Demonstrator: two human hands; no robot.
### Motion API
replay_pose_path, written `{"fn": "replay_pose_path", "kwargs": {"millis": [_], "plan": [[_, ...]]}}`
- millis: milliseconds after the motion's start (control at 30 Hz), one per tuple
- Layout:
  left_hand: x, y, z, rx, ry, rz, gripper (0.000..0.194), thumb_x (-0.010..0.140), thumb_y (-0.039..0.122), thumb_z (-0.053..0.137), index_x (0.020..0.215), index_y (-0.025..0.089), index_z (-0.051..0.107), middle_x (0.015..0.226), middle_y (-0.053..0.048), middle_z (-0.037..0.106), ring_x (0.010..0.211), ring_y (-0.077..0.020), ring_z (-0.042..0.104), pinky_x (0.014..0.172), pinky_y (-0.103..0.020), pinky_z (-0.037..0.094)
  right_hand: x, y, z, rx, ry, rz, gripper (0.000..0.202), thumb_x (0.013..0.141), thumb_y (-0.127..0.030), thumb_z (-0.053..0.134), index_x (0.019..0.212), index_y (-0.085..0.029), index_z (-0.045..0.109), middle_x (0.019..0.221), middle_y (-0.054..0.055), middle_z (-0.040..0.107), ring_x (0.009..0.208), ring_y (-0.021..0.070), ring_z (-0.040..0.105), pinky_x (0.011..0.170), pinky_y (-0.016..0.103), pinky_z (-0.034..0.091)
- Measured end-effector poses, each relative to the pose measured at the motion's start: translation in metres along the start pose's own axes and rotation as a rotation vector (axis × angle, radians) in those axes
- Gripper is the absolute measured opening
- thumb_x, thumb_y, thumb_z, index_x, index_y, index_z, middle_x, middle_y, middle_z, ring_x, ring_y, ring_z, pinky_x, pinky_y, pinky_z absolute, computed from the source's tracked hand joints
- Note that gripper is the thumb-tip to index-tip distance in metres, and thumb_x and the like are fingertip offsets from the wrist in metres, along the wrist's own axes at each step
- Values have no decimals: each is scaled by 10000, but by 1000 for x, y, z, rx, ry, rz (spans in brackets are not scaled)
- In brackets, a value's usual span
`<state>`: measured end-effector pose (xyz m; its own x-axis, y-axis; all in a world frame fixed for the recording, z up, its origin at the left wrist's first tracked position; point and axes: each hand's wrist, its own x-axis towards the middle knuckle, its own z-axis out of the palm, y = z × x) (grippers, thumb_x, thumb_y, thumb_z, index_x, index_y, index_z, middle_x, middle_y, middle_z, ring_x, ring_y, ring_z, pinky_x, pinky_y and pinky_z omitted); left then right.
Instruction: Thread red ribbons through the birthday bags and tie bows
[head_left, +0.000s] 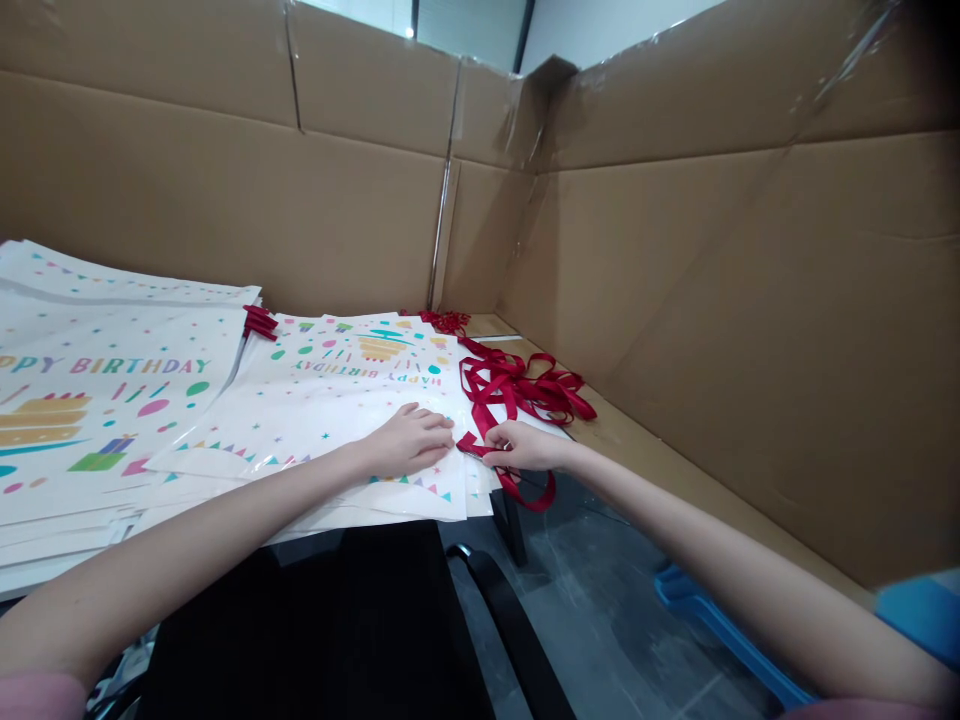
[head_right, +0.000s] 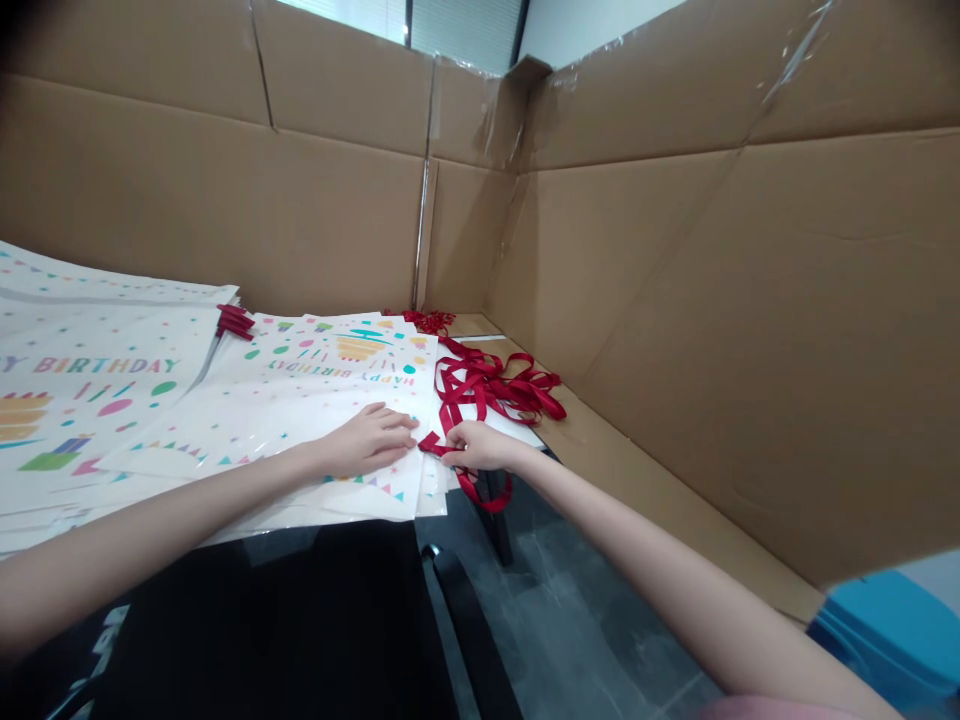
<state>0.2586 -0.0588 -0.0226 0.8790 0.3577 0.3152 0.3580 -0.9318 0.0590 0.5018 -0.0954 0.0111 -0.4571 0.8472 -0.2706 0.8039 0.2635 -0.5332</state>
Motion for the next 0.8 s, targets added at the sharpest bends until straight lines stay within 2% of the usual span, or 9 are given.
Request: {"fn": "replay_pose_path", "kwargs": {"millis": [133, 267, 533, 667, 800], "plan": [[1, 2, -2, -41, -8, -30, 290, 948, 368, 340, 1073, 246, 571, 1171, -64, 597, 1072, -207, 520, 955, -378, 310, 7, -3, -2, -23, -23, 20, 207, 760, -320, 548, 641, -171, 469, 526, -28, 521, 490, 100, 479, 467, 203, 313], [2, 4, -4, -81, -15, -76, 295, 938, 353, 362, 1156, 237, 523, 1167, -59, 605, 1069, -206, 532, 969, -379, 311, 17, -9, -1, -105, 18, 12, 154, 753, -253, 550, 640, -160, 501, 573, -16, 525, 523, 99, 460, 488, 205, 303], [5, 0, -4, -136, -47, -144, 497, 920, 483, 368, 1324, 201, 433, 1311, -94, 537, 1183, -238, 485, 1022, -387, 280, 28, -14, -6, -236, 23, -13, 118, 775, -240, 564, 723, -138, 589, 683, 15, 573, 629, 117, 477, 552, 205, 311], [7, 1, -3, -106, -114, -167, 595, 896, 573, 360, 1351, 195, 427, 1406, -104, 453, 1268, -262, 406, 1052, -410, 231, 26, -14, -8, -278, 30, -11, 99, 774, -226, 575, 755, -137, 614, 718, 26, 598, 653, 124, 492, 569, 205, 318], [11, 3, -4, -56, -166, -173, 659, 875, 620, 348, 1371, 191, 410, 1445, -111, 400, 1275, -292, 377, 1029, -440, 247, 26, -19, -10, -332, 37, 7, 102, 781, -227, 574, 737, -141, 606, 709, 35, 603, 628, 124, 491, 541, 211, 302]]}}
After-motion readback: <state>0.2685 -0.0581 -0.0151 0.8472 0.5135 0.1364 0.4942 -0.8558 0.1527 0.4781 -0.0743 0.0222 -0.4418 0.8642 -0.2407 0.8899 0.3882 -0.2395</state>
